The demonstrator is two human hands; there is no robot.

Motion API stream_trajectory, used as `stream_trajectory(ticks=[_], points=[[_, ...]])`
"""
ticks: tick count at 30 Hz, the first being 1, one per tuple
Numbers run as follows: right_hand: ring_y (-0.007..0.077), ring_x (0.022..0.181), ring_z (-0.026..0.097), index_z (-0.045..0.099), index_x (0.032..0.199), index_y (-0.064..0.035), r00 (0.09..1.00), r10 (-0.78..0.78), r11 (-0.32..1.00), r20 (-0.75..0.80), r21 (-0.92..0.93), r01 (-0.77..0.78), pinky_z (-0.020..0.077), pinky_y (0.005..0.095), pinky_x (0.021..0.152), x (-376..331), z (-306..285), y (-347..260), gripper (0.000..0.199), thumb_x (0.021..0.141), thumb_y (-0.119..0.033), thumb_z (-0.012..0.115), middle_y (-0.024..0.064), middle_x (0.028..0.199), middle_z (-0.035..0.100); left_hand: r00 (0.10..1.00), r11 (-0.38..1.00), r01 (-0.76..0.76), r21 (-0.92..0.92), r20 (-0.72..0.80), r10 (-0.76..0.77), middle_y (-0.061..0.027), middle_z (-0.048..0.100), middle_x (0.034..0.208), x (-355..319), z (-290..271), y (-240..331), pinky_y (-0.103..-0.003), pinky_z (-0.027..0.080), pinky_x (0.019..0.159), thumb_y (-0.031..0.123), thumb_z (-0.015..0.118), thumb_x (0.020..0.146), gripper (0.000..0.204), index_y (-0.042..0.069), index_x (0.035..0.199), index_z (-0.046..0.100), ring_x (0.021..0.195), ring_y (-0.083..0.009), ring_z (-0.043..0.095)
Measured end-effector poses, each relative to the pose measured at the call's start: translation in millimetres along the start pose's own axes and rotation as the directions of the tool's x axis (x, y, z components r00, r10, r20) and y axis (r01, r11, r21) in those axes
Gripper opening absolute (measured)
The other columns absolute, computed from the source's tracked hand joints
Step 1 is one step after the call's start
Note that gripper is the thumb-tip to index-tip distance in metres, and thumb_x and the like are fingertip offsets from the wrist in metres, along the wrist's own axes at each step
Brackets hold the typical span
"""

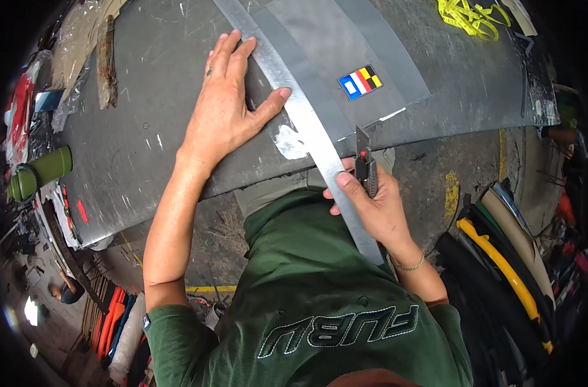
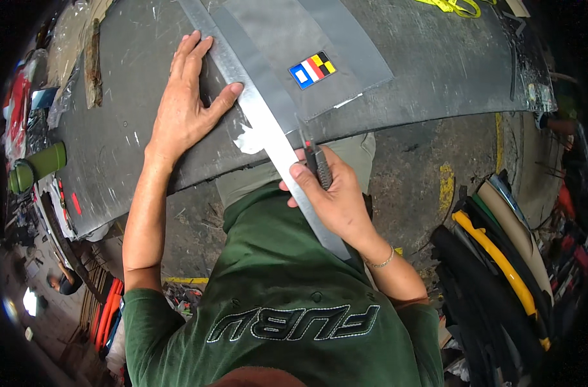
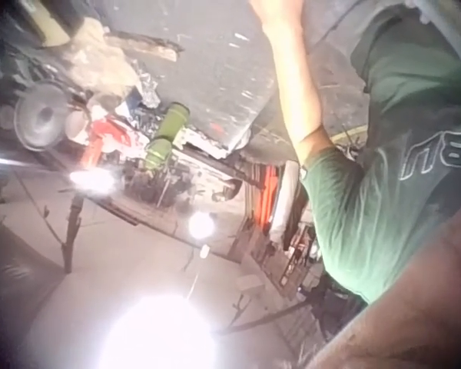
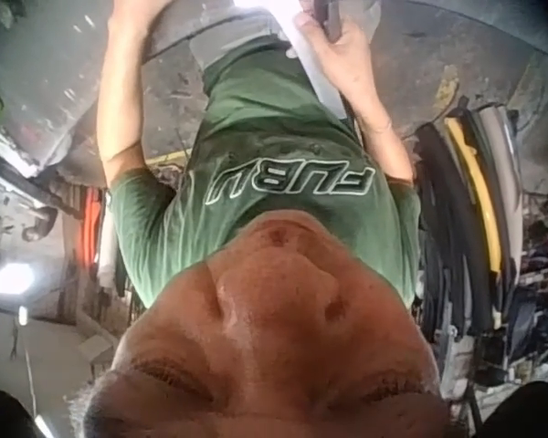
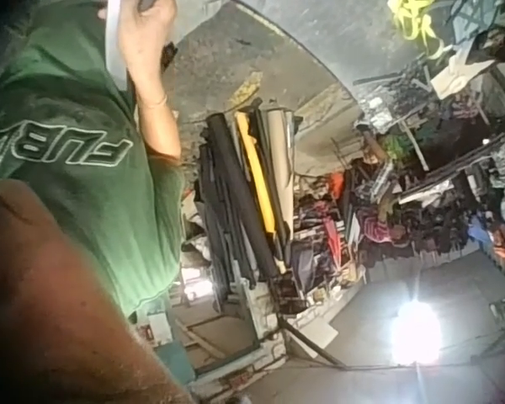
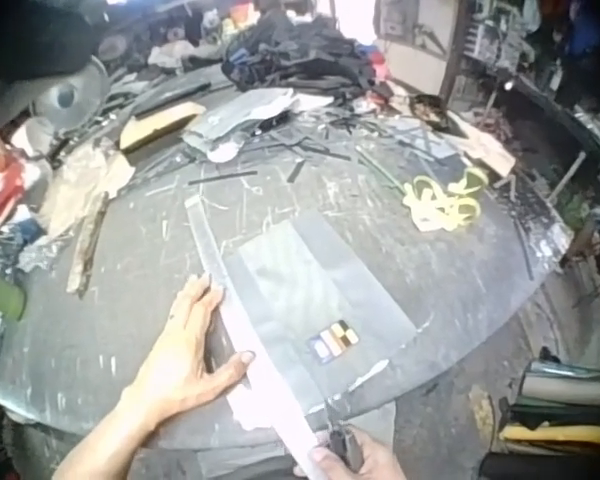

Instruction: Cutting a grey piece of fabric material using a utility knife and a metal ruler.

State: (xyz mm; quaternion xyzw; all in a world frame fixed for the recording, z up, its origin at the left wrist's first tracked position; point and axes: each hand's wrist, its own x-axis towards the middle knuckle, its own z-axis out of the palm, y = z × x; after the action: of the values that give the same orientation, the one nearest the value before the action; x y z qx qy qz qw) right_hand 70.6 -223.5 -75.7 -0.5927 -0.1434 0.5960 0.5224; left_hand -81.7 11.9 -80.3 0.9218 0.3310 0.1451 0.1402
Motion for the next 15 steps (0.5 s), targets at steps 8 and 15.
stream_trajectory(ticks=[8, 15], points=[[0.0168, 0.085, 0.074, 0.060, 0.121, 0.0058, 1.000, -0.019, 1.000, -0.008, -0.016, 0.019, 0.0620, 0.0294, 0.067, -1.8, -2.5, -2.4, 0.031, 0.105, -0.020, 0.066, 0.0110, 0.097, 0.072, 1.000, 1.000, -0.008, -0.023, -0.014, 0.007, -0.0262, 0.035, 0.162, -0.5, 0.3, 1.5, -0.049, 0.033, 0.123, 0.047, 0.079, 0.089, 0.086, 0.001, 0.153, 0.044, 0.152, -0.0429, 0.032], [0.0179, 0.084, 0.074, 0.061, 0.123, 0.0060, 1.000, -0.014, 0.998, -0.013, -0.069, 0.014, 0.0617, 0.0292, 0.063, -1.6, -8.3, -4.8, 0.030, 0.104, -0.017, 0.065, 0.0114, 0.100, 0.072, 0.998, 0.999, -0.051, -0.001, -0.020, 0.051, -0.0349, 0.039, 0.156, 0.0, 2.9, -0.2, -0.055, 0.031, 0.123, 0.058, 0.082, 0.081, 0.098, -0.007, 0.146, 0.048, 0.149, -0.0500, 0.033]])
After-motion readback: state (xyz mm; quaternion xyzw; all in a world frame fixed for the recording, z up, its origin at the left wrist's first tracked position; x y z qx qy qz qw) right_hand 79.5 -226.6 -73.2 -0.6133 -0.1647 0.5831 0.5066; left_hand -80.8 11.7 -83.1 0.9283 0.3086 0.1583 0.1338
